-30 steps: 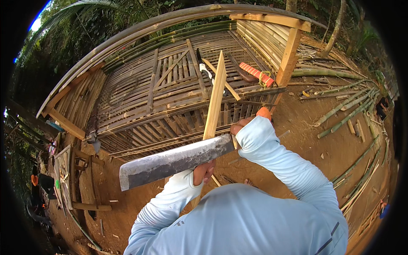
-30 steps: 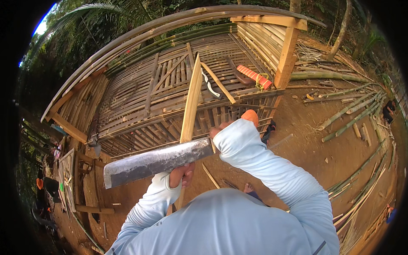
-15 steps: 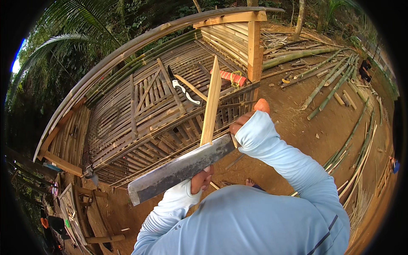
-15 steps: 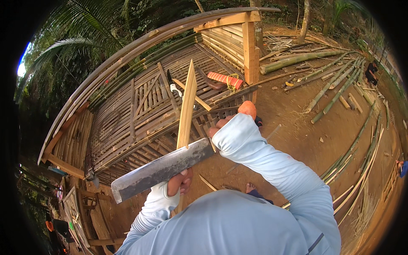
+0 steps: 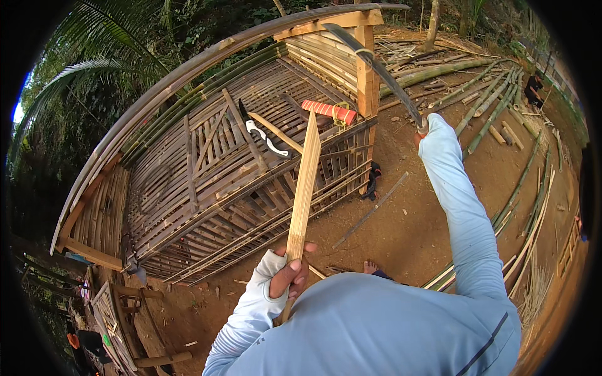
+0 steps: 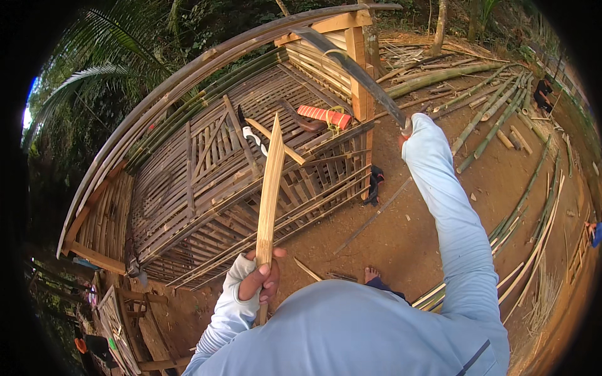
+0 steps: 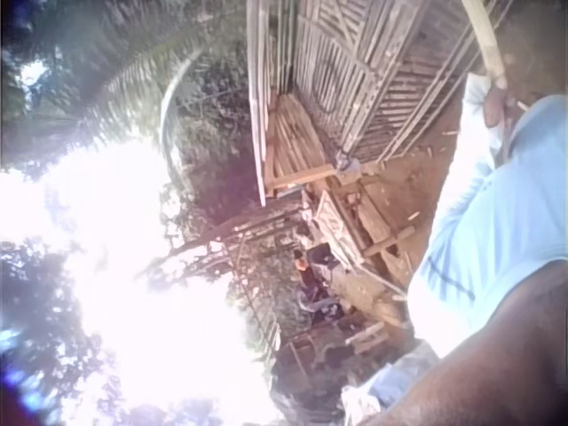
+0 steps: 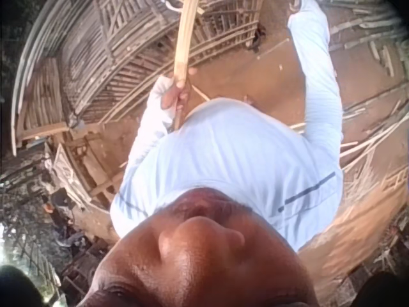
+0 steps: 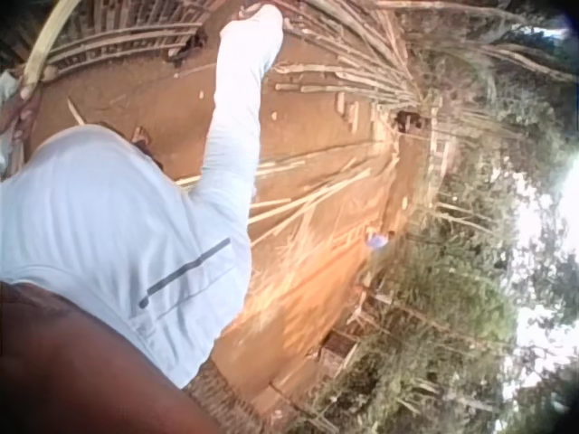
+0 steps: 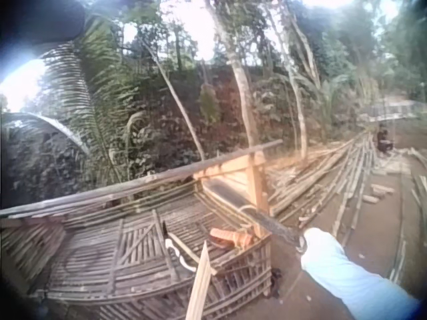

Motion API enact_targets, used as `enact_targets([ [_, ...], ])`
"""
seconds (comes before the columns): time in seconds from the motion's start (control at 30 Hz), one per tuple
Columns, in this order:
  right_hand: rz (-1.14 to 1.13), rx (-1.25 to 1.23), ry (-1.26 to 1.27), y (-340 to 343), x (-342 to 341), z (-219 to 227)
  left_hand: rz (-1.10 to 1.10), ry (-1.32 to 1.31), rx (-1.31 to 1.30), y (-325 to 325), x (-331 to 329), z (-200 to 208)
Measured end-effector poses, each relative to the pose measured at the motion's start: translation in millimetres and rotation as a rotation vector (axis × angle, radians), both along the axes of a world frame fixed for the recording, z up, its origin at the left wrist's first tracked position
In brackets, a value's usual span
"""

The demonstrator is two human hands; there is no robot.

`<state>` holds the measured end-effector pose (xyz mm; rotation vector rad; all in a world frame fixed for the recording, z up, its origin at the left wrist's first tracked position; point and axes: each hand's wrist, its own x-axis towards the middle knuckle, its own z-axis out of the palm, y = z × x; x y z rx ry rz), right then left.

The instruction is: The person uses a machete to split a bamboo strip into thin slivers. They then weave these slivers into a bamboo frame structure, securing them with a hammer.

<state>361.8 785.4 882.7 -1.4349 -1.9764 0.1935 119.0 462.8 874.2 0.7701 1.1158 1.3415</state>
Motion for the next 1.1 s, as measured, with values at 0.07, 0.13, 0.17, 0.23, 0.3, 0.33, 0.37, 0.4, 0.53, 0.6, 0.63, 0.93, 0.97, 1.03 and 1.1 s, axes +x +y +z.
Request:
enact_targets([
  [0.07,0.095,-0.039,0.09,-50.2,-21.8,6.3,0.01,-0.034,-0.004,3.5,-2.9,-2.8],
  [0.13,0.276,-0.116,0.058,-87.5,-31.9,5.3,-0.019,-0.064,-0.008,11.0,-4.1,-4.6],
  [0.17,0.315,-0.143,-0.085,-100.1,-35.7,4.6,-0.043,-0.082,-0.005,16.6,-5.3,-6.0],
  [0.23,0.421,-0.15,-0.406,-117.7,-47.3,4.6,-0.048,-0.078,-0.013,24.2,-3.2,-7.5],
  [0.3,0.596,0.036,-0.233,-125.2,-51.3,-18.2,-0.064,-0.06,-0.008,29.7,-1.5,-11.0],
  [0.33,0.627,0.043,-0.25,-129.1,-53.5,-23.8,-0.03,-0.042,0.005,31.6,3.2,-14.2],
  [0.37,0.659,0.05,-0.267,-133.1,-56.8,-27.7,-0.044,-0.072,-0.022,33.7,3.4,-19.2],
  [0.4,0.697,0.057,-0.287,-134.6,-58.9,-31.5,-0.054,-0.105,-0.049,36.1,2.4,-27.8],
  [0.53,0.677,0.079,-0.397,-135.2,-60.4,-33.8,-0.122,0.006,-0.066,42.7,-0.3,-35.0],
  [0.6,0.657,0.07,-0.404,-138.9,-59.7,-30.6,-0.095,0.019,-0.101,44.3,3.5,-31.4],
  [0.63,0.647,0.067,-0.406,-140.2,-59.5,-29.9,-0.126,0.003,-0.101,43.5,2.1,-34.1],
  [0.93,0.567,-0.127,-0.279,-142.2,-66.3,-42.6,-0.14,0.001,-0.094,41.7,-0.3,-39.9],
  [0.97,0.598,-0.012,-0.307,-139.3,-64.0,-43.7,-0.147,0.006,-0.103,41.3,1.7,-33.3],
  [1.03,0.652,0.224,-0.364,-129.3,-58.2,-46.4,-0.17,0.012,-0.117,42.6,1.6,-29.6],
  [1.1,0.656,0.281,-0.325,-126.7,-56.9,-37.2,-0.195,0.014,-0.132,43.1,0.0,-30.5],
])
